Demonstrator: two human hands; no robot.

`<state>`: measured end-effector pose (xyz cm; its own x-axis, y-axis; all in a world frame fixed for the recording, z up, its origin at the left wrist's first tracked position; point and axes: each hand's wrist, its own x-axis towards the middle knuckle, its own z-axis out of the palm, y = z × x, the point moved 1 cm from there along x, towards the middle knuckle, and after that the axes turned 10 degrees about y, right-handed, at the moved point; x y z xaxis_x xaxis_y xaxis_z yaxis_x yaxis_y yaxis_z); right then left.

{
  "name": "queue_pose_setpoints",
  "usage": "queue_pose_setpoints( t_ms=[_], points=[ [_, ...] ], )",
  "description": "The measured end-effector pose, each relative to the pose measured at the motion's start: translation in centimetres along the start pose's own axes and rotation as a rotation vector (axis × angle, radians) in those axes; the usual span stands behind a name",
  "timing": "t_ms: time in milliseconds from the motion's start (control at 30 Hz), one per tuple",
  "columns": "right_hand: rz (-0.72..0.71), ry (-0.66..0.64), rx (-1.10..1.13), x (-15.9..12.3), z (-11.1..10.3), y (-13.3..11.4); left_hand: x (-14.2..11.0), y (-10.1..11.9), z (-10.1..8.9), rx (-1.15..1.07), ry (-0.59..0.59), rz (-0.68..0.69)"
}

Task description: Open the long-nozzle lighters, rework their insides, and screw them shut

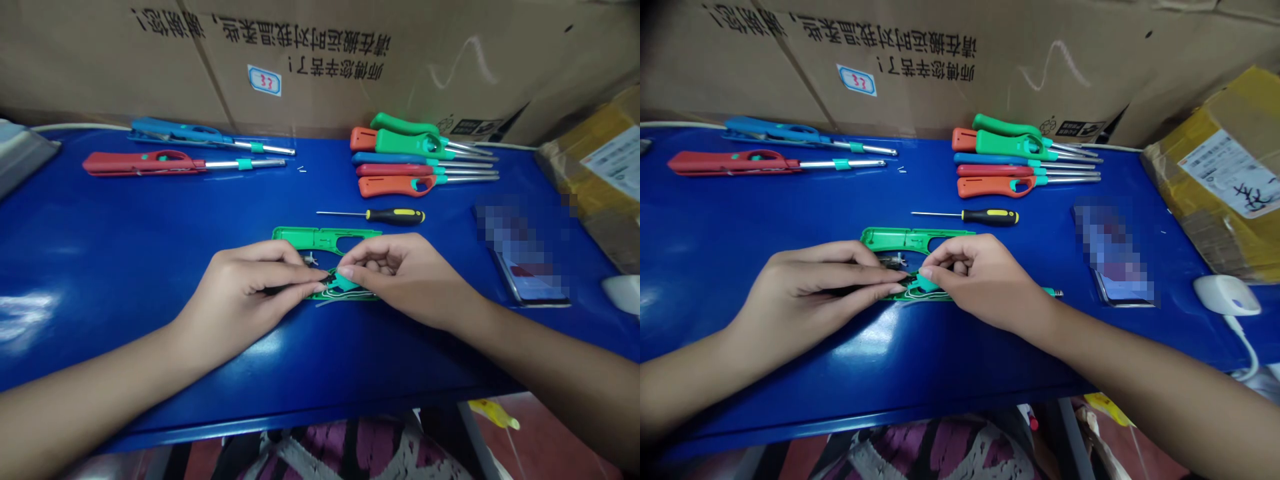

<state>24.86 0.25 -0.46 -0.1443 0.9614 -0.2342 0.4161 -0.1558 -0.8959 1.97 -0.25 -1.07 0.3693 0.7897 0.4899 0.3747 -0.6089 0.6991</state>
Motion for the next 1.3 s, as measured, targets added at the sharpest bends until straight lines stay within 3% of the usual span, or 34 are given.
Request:
queue_pose_setpoints(
  t_ms=[367,1000,1300],
  points=[
    [-0.082,0.038,-0.128,-0.26,-0.07,0.39,0.13,-0.32,-0.12,0.068,-0.025,0.045],
    [-0.126,0.083,-0.143,-0.26,-0.06,0.66,0.27,-0.20,-0.19,0.103,0.004,0.048],
    [-0.131,0.103,-0.168,-0.34,0.01,0.89,0.34,-0.05,-0.19,0.153,-0.052,0.088]
  ],
)
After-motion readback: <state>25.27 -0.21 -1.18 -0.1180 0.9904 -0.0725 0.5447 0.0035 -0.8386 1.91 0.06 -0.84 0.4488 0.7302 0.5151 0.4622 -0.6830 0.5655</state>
